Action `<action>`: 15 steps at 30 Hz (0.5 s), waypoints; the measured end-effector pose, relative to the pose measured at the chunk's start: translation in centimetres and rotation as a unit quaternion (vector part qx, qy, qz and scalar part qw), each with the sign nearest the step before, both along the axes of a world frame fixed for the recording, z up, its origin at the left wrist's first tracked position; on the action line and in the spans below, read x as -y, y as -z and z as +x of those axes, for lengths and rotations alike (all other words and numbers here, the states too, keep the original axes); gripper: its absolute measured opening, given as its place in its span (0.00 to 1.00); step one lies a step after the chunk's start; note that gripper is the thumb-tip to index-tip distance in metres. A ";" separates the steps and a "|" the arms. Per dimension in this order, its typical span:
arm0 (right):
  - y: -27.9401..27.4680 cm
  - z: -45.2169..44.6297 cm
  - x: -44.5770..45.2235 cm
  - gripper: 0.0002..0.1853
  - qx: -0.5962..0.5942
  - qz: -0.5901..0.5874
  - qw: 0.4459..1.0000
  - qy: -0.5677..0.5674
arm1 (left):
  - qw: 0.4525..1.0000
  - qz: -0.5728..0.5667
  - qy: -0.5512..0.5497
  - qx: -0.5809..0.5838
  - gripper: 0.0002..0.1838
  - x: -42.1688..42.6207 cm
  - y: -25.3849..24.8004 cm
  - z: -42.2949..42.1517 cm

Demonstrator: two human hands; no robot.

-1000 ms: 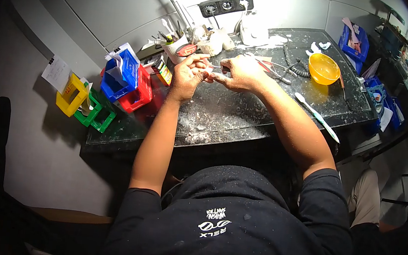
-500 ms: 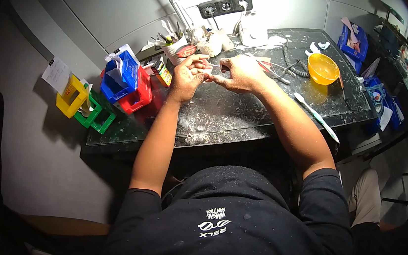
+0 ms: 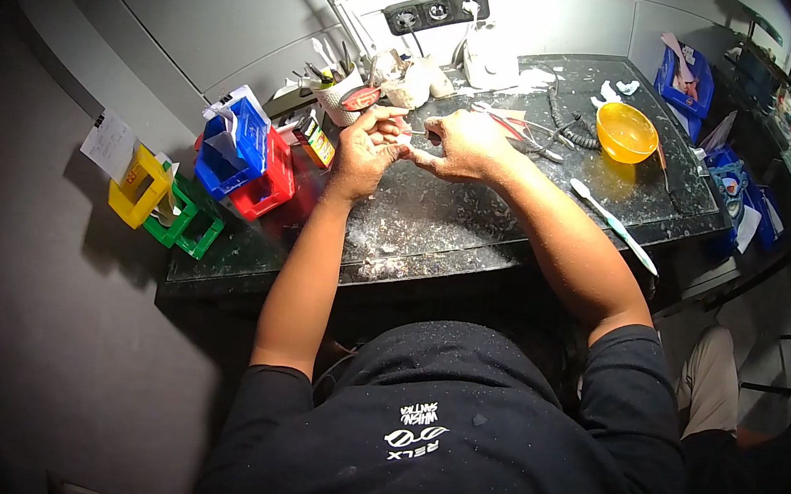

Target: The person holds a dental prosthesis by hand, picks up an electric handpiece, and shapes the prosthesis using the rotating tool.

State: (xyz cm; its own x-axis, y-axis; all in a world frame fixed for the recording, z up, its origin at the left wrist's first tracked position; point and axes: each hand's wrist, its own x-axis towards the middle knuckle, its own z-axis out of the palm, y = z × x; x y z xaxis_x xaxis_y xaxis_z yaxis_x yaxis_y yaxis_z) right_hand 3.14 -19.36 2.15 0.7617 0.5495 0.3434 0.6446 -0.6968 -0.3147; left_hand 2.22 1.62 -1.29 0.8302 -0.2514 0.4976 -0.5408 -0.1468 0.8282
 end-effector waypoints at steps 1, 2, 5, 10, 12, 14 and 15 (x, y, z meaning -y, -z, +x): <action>0.0 0.0 -0.1 0.31 -0.006 -0.007 1.000 0.003 | 1.000 -0.005 -0.004 0.003 0.26 0.0 0.0 0.0; 0.0 -0.1 -0.1 0.31 -0.012 -0.014 1.000 0.005 | 1.000 -0.010 -0.008 0.006 0.26 0.1 0.1 0.0; -0.1 -0.6 -0.2 0.29 -0.011 -0.015 1.000 0.004 | 1.000 0.006 -0.027 -0.002 0.26 0.4 -0.7 -0.7; -0.1 -0.3 -0.1 0.25 -0.009 0.000 1.000 -0.014 | 0.997 0.060 -0.053 0.023 0.26 0.6 -0.7 -1.0; 0.1 0.0 0.1 0.24 0.016 0.018 0.999 -0.023 | 0.996 0.068 -0.054 0.033 0.26 0.6 -0.6 -0.9; 0.1 0.1 0.3 0.23 0.004 0.066 0.997 -0.027 | 0.996 0.048 -0.052 0.060 0.25 0.5 -0.3 -0.7; 0.2 0.1 0.3 0.23 0.003 0.066 0.997 -0.027 | 0.996 0.048 -0.053 0.060 0.25 0.6 -0.4 -0.8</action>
State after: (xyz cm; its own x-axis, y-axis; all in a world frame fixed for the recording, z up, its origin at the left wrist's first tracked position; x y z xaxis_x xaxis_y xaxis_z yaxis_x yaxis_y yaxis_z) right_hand 3.23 -19.67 1.98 0.7291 0.5403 0.4200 0.6830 -0.6136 -0.3963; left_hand 1.40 1.07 -0.89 0.7908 -0.2166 0.5724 -0.6120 -0.2828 0.7386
